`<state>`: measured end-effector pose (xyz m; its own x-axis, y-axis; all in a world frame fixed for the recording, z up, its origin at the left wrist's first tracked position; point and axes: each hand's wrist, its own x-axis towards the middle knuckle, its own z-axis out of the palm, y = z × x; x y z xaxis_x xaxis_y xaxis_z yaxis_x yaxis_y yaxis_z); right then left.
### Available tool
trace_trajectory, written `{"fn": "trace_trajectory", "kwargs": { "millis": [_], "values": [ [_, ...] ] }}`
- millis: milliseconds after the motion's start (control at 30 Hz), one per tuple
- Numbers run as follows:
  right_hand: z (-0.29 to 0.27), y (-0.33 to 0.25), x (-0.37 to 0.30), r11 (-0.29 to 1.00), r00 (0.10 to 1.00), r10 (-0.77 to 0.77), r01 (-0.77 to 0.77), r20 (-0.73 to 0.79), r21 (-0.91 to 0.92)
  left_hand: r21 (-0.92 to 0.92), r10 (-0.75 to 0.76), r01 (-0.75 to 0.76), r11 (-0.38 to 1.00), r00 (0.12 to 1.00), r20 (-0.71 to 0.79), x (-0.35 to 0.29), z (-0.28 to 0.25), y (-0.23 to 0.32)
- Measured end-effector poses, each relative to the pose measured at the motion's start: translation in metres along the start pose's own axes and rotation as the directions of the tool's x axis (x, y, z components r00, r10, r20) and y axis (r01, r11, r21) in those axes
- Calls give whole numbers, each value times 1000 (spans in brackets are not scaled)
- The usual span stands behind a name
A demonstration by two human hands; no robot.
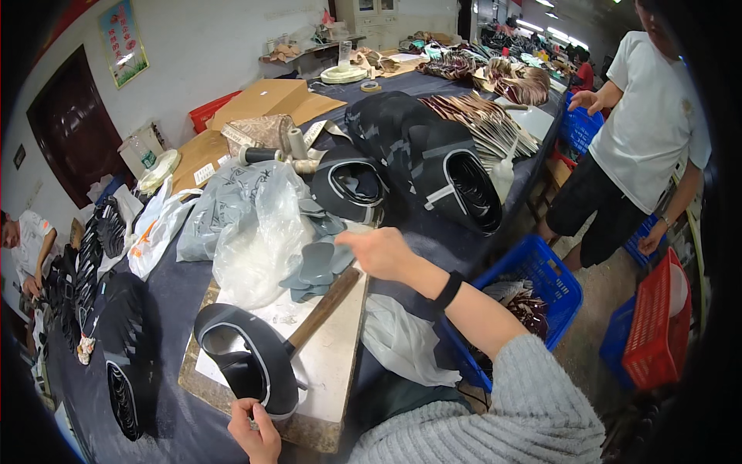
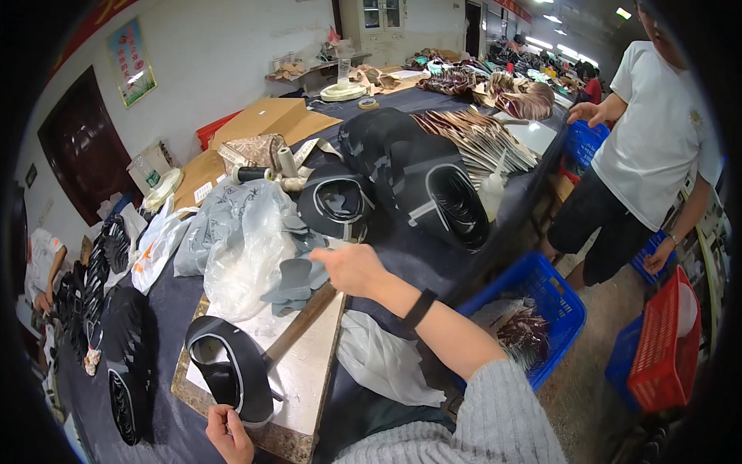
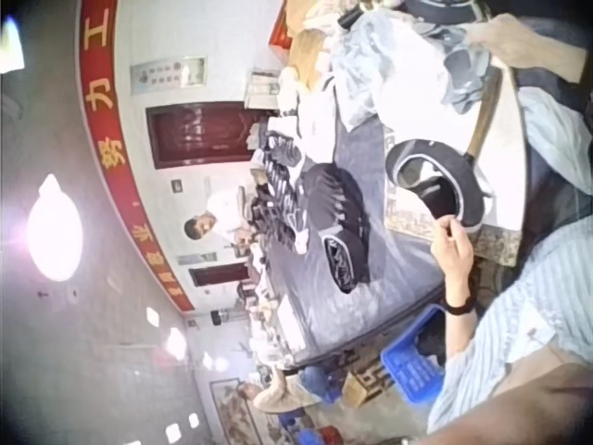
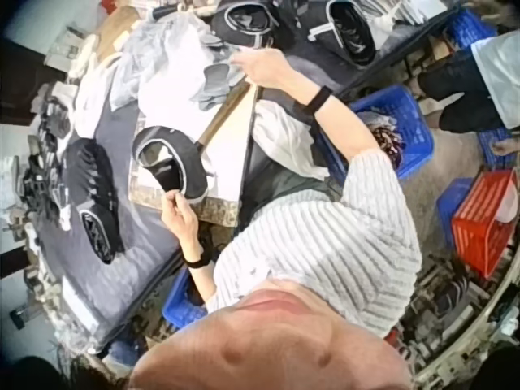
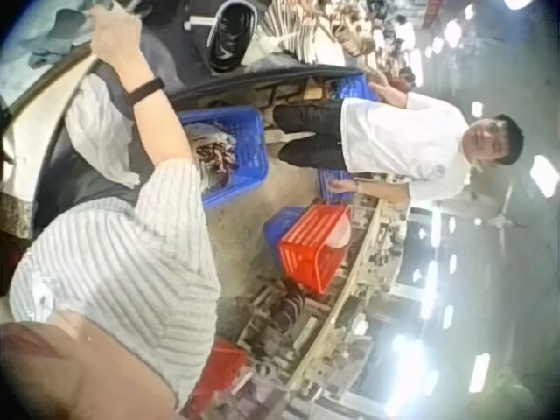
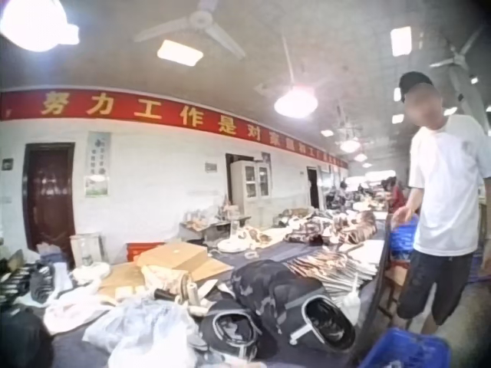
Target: Use a hammer and hands to assemble and flatten seams on shoe uppers.
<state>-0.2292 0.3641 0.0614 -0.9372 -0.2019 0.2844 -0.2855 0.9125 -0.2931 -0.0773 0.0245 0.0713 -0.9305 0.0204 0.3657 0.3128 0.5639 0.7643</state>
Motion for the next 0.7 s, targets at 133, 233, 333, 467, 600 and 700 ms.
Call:
{"fn": "trace_trajectory", "kwargs": {
  "millis": [133,233,333,467,600,700],
  "values": [
    [5,-6,7,1000,991,-18,21,-129,22,61,-22,22,998,1000,5,-1,-3,-6],
    [21,-8,5,991,992,-122,124,41,-53,14,72,-72,997,997,-21,-1,-3,-1],
    [4,-45,17,991,969,-114,127,-218,49,80,6,-6,997,1000,3,-5,-6,-3],
    [-14,-142,-9,774,990,-120,139,-73,617,203,166,-110,973,945,-282,2,4,2],
    [47,-168,-40,613,990,-98,143,-105,777,31,-2,21,999,858,-513,12,0,21],
    [74,-179,-56,529,994,-85,98,-62,843,-2,25,-30,1000,860,-510,14,4,28]
  ]
}}
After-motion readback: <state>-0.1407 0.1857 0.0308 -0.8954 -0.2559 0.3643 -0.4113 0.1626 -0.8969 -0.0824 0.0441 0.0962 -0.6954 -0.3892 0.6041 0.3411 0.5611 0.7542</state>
